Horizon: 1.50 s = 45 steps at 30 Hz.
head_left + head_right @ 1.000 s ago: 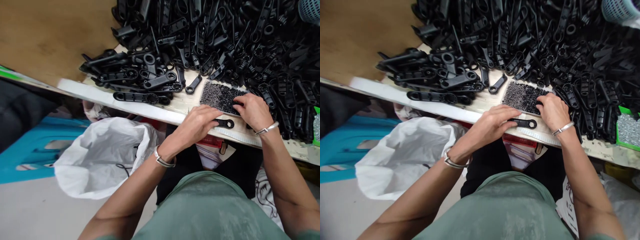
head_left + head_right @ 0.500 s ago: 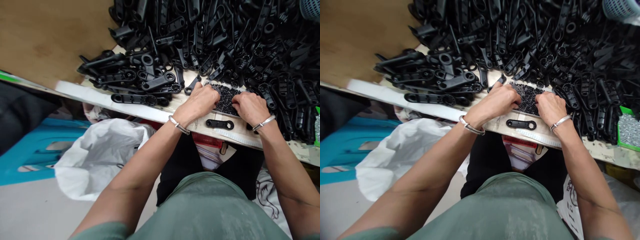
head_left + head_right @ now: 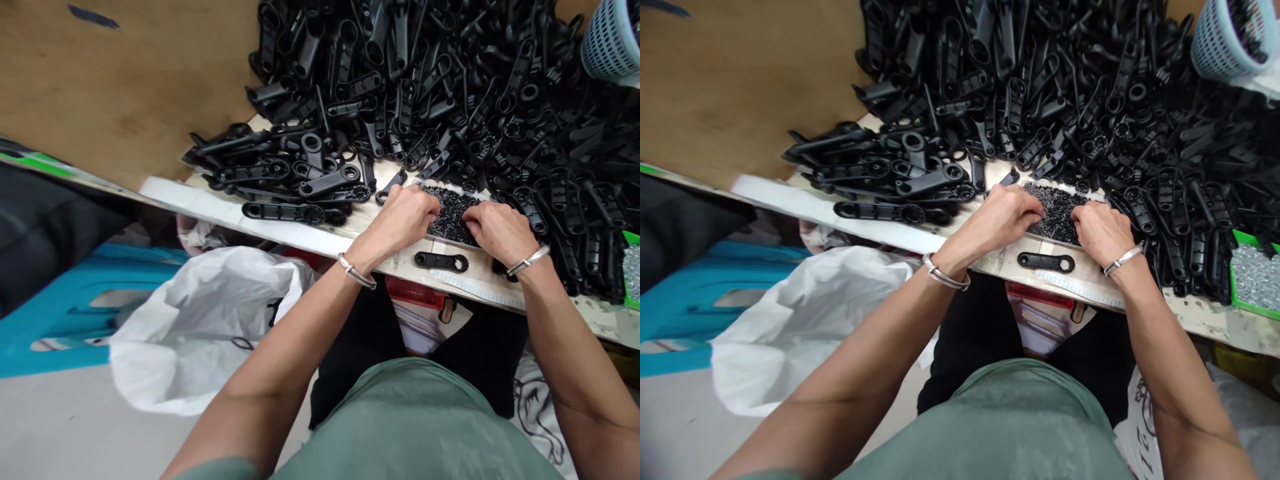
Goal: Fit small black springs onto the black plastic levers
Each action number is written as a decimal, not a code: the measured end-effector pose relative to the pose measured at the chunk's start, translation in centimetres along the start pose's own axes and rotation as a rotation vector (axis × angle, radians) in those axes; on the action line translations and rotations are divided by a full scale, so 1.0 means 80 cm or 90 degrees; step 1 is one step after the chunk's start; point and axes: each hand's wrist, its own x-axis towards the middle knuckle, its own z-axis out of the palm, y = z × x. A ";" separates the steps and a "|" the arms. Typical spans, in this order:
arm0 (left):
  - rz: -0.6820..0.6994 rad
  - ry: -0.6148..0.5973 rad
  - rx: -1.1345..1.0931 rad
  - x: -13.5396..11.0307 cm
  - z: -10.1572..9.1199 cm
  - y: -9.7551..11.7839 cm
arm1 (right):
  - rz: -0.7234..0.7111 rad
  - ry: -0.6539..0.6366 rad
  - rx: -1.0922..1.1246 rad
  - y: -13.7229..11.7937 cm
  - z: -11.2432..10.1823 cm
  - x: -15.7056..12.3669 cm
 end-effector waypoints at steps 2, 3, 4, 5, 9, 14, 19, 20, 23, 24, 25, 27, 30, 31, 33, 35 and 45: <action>-0.029 0.030 -0.052 -0.003 -0.003 0.000 | -0.001 0.008 0.010 -0.003 0.000 0.001; -0.047 0.043 -0.078 -0.004 -0.004 0.000 | 0.001 0.011 0.011 -0.005 0.000 0.002; -0.064 0.056 -0.104 -0.006 -0.006 0.000 | 0.007 0.014 0.009 -0.007 0.001 0.002; -0.080 0.069 -0.129 -0.007 -0.007 0.000 | 0.015 0.017 0.005 -0.009 0.002 0.003; -0.127 0.117 -0.229 -0.011 -0.009 0.000 | 0.038 0.016 0.007 -0.014 0.006 0.004; -0.146 0.131 -0.287 -0.012 -0.005 -0.001 | 0.048 0.003 0.021 -0.013 0.007 0.004; -0.132 0.142 -0.308 -0.014 -0.002 0.000 | 0.019 0.046 0.066 -0.005 0.008 0.002; -0.135 0.145 -0.317 -0.015 -0.002 0.000 | 0.013 0.067 0.094 -0.003 0.008 0.001; -0.153 0.155 -0.383 -0.016 -0.001 0.001 | 0.009 0.126 0.229 0.006 0.012 -0.001; -0.161 0.159 -0.419 -0.015 0.000 0.002 | 0.012 0.141 0.285 0.008 0.014 -0.001; -0.168 0.164 -0.457 -0.015 0.001 0.002 | 0.018 0.154 0.340 0.010 0.017 -0.001; -0.179 0.178 -0.531 -0.014 0.003 0.003 | 0.022 0.173 0.426 0.013 0.024 0.001; -0.183 0.199 -0.613 -0.013 0.006 0.006 | 0.008 0.194 0.502 0.016 0.034 0.004; -0.182 0.204 -0.634 -0.013 0.007 0.006 | 0.002 0.199 0.524 0.016 0.036 0.004; -0.179 0.209 -0.670 -0.013 0.009 0.007 | -0.008 0.206 0.563 0.016 0.039 0.004; -0.173 0.217 -0.701 -0.014 0.011 0.008 | -0.011 0.203 0.593 0.015 0.038 0.004; -0.162 0.248 -0.770 -0.016 0.020 0.017 | 0.064 0.166 0.971 0.000 0.017 -0.013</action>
